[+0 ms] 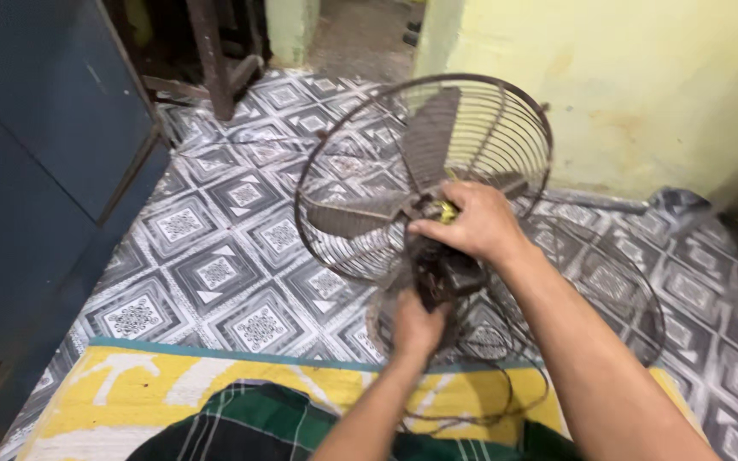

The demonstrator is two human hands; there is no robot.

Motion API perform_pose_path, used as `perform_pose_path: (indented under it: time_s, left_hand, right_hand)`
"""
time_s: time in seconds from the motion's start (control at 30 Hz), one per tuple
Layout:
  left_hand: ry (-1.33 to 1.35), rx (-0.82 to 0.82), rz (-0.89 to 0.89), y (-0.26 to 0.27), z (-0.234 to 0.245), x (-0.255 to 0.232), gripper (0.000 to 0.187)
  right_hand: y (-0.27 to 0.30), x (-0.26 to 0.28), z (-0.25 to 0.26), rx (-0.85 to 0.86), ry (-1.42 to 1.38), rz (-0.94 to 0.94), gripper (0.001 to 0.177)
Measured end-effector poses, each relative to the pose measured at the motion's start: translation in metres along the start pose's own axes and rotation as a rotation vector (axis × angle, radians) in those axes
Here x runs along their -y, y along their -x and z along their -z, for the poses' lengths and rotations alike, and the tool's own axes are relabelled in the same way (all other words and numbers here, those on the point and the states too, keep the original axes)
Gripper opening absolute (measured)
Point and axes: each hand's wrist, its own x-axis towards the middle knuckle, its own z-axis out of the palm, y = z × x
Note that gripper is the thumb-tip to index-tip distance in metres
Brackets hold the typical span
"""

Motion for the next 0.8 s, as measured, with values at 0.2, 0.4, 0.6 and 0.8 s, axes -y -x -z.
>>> perform_pose_path:
  time_s: [0.2,0.4,0.6,0.8]
  left_hand:
    - [-0.007,-0.129,0.063,-0.005,0.001,-0.026,0.049]
    - [0.121,0.045,-0.237,-0.05,0.049,-0.01,0.04]
    - [0.073,0.344,-0.194,-0.107,0.107,0.005,0.052]
    - [-0.062,-0.109,-0.216,-0.078,0.154,0.012,0.025]
  right_hand:
    - [0.009,0.003,-0.012,-0.22,0.151,0.058,0.052]
    - [0.005,0.0,-0.009,-0.399,0.248,0.055,0.053]
    - [-0.007,0.025,-0.019,-0.363,0.234,0.141,0.047]
    - [-0.023,0.041,-0.047,-0.269,0.257,0.105,0.059]
